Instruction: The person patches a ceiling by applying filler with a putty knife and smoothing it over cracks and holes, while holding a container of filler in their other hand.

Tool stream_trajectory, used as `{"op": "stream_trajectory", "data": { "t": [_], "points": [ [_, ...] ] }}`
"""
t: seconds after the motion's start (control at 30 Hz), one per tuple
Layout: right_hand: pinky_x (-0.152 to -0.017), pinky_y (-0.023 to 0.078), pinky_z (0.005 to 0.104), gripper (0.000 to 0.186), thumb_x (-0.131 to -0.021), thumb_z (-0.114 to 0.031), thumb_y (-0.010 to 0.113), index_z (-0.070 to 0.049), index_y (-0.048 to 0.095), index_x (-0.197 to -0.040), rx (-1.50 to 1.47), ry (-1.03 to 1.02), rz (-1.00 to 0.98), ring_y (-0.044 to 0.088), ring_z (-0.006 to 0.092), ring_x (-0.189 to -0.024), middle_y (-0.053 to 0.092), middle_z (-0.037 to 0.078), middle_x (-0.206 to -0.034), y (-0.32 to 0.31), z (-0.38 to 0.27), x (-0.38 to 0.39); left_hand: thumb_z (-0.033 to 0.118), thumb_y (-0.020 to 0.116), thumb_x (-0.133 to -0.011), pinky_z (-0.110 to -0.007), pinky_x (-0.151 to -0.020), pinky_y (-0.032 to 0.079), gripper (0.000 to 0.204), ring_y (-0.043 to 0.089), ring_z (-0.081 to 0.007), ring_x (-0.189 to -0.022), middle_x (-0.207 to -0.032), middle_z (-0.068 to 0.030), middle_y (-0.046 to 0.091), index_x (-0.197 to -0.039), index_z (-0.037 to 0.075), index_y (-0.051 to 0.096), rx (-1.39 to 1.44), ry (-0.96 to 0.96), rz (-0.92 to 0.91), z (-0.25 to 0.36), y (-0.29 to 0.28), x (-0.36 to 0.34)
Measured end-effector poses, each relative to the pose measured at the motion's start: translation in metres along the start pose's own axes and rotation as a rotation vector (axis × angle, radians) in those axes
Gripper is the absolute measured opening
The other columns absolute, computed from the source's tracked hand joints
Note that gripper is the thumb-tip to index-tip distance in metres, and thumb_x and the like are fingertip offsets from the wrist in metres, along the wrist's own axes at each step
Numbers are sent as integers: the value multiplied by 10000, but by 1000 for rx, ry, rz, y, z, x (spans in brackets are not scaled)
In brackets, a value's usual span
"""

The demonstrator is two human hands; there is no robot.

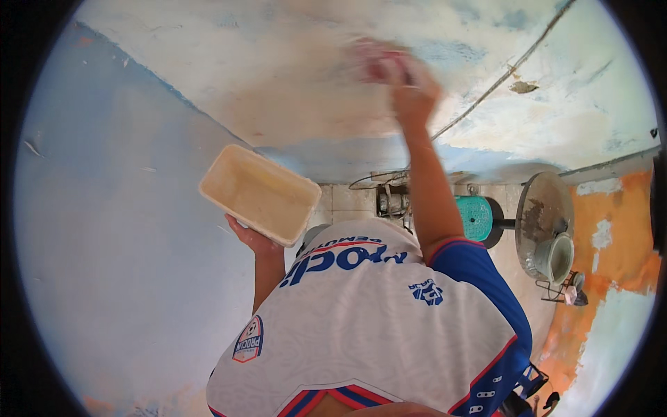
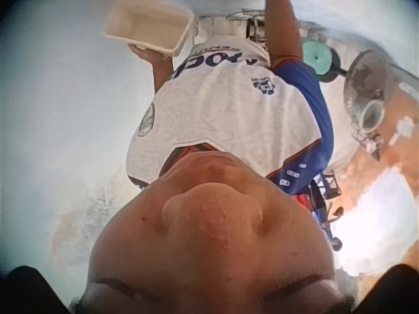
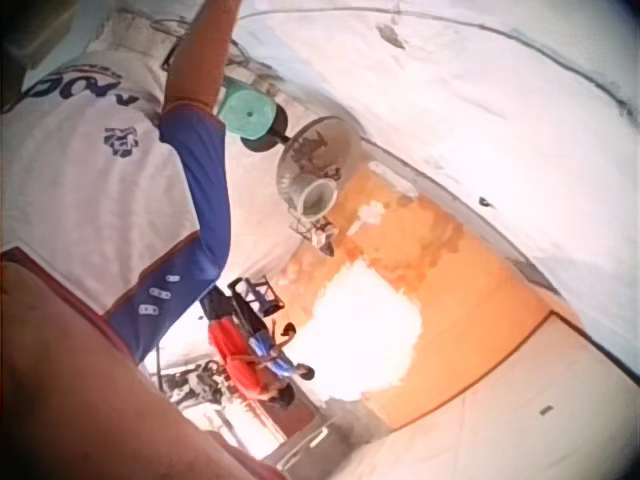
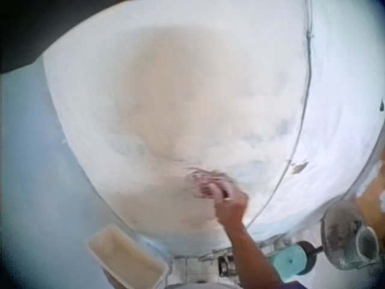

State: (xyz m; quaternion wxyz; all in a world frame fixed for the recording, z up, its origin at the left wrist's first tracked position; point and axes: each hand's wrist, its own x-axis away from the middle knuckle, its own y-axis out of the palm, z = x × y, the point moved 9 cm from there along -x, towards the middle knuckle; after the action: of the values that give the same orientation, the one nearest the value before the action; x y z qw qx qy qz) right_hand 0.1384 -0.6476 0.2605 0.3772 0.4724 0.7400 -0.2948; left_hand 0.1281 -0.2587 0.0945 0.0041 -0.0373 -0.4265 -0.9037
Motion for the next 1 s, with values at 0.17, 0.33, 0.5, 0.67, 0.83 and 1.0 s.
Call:
{"op": "stream_trajectory", "data": {
  "t": [0.17, 0.33, 0.5, 0.67, 0.83, 1.0],
  "points": [
    [-748, 619, 295, 103, -927, 8, 695, 53, 690, -1020, -555, 291, 217, 721, 169, -806, 736, 129, -935, -90, -16, -27, 628, 319, -1021, -465, -1130, 413, 688, 433, -301, -1396, -1561, -53, 399, -1544, 183, 363, 83, -69, 164, -8, -25, 12],
    [-631, 522, 320, 131, -915, -213, 754, -84, 770, -936, -149, 73, -394, 669, 181, -665, 722, 65, -819, 63, -45, 74, 620, 316, -1026, -470, -1130, 415, 682, 436, -302, -1396, -1561, -56, 402, -1543, 178, 362, 63, -29, 114, -1, -23, 13],
    [-631, 535, 368, 190, -912, -288, 742, -107, 764, -964, 51, -108, -414, 694, 272, -696, 720, 89, -822, 137, -65, 98, 612, 314, -1033, -479, -1119, 431, 670, 449, -299, -1389, -1559, -53, 404, -1540, 177, 366, 40, 54, -50, 17, -8, 12],
    [-616, 490, 300, 154, -892, -222, 789, -70, 771, -905, -92, 121, -86, 616, 127, -680, 735, 51, -858, 4, -41, -15, 603, 317, -1036, -474, -1110, 439, 658, 455, -295, -1381, -1550, -55, 411, -1535, 177, 370, 55, 55, 10, 18, -27, 18],
    [-633, 496, 208, 170, -862, -129, 822, -8, 719, -921, -364, 242, 205, 626, 75, -712, 705, 23, -834, -93, -25, -25, 604, 335, -1030, -455, -1106, 436, 654, 455, -290, -1370, -1534, -57, 424, -1524, 177, 382, 108, -61, 168, 1, -40, 17],
    [-673, 539, 381, 191, -907, -290, 741, -100, 744, -915, -84, 285, -569, 706, 269, -754, 737, 86, -911, 53, -27, 98, 611, 358, -1023, -449, -1108, 432, 660, 454, -292, -1368, -1534, -56, 425, -1520, 176, 388, 106, -98, 78, -4, -16, 9]
  ]
}}
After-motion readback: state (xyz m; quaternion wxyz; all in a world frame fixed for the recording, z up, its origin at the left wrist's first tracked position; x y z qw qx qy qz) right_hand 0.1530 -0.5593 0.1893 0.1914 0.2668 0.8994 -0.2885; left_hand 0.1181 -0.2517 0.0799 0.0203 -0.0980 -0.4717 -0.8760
